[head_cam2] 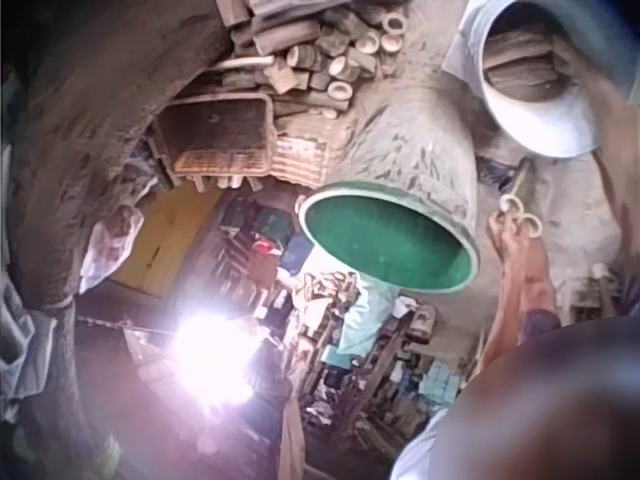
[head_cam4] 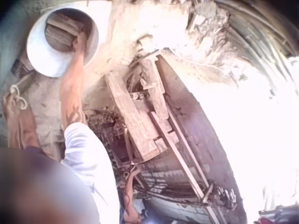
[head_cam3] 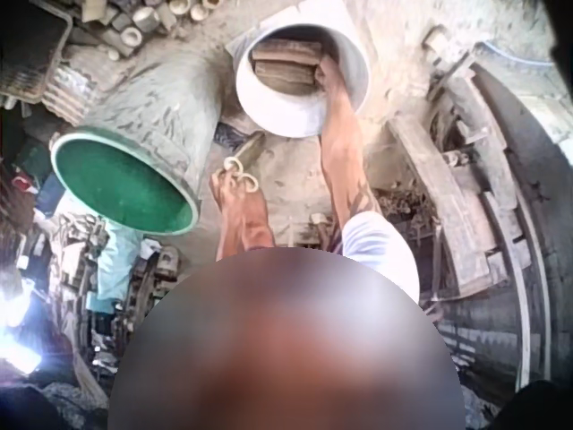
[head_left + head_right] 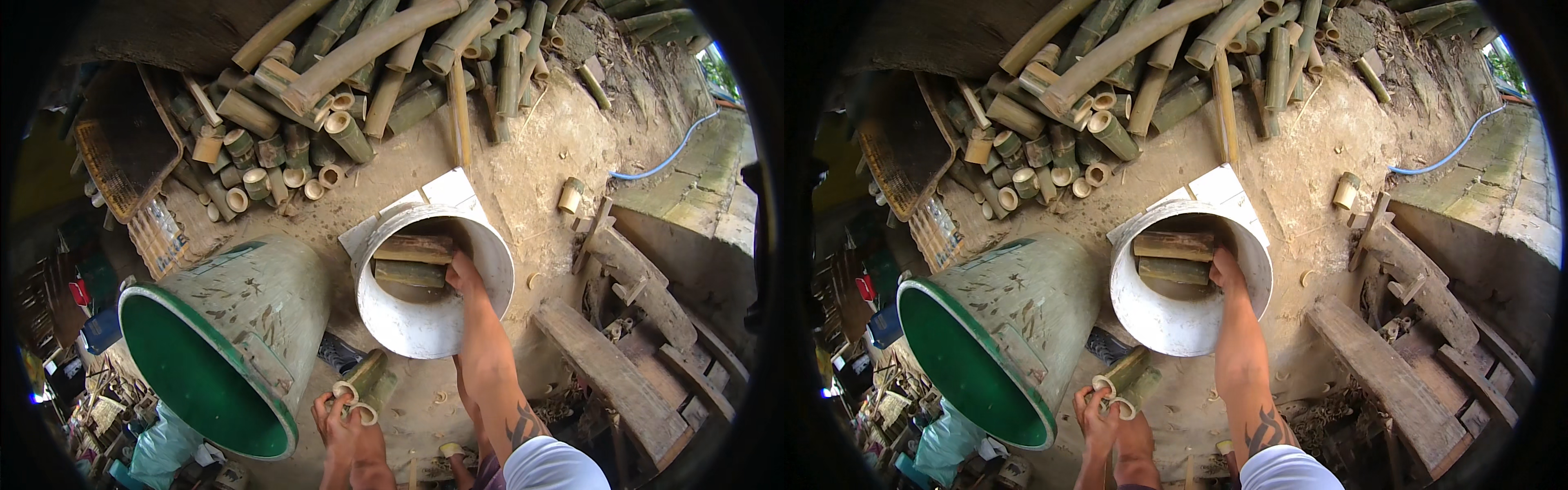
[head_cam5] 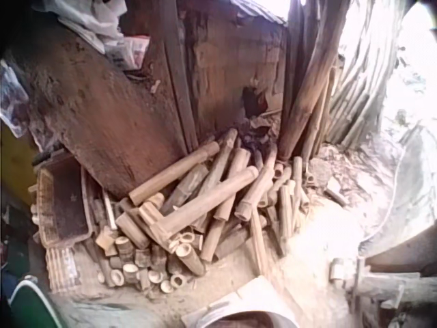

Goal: The person moves a green bucket, then repeatedly picks up short bamboo segments from a wall-mounted rack, dips them into a white bucket of liquid, and returns them to the rack. The process is repeated multiple times with different pieces.

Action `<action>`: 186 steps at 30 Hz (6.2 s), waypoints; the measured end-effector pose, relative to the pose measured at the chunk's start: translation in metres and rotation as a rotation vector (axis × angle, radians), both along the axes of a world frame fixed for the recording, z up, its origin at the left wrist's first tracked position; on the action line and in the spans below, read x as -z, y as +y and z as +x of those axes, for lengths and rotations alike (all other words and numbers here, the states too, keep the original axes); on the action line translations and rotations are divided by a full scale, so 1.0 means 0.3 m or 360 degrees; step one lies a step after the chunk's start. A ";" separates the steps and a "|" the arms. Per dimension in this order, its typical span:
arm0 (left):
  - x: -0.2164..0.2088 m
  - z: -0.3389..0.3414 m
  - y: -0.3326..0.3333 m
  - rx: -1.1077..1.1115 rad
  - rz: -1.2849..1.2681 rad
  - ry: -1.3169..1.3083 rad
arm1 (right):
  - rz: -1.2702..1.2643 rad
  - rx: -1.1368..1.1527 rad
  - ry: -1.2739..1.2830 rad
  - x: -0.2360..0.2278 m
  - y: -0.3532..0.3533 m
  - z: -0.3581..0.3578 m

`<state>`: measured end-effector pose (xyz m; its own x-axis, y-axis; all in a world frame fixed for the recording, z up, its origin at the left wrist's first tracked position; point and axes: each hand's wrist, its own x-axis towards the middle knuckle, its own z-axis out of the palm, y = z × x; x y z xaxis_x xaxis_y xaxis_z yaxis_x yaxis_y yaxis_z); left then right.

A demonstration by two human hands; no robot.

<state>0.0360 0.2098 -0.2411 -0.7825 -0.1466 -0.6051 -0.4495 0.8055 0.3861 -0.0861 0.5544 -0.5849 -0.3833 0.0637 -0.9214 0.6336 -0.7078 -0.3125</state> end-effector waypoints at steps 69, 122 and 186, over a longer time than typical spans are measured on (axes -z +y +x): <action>0.068 -0.117 0.023 -0.0102 0.0027 0.0075 | 0.0169 0.0101 -0.0501 0.080 -0.042 0.062; -0.031 -0.114 0.073 -0.0111 -0.0074 0.0125 | 0.0488 -0.0131 -0.0119 -0.052 -0.010 0.002; 0.134 -0.602 0.525 -0.0167 -0.0148 -0.0016 | 0.1382 -0.2021 0.0510 -1.125 -0.093 0.122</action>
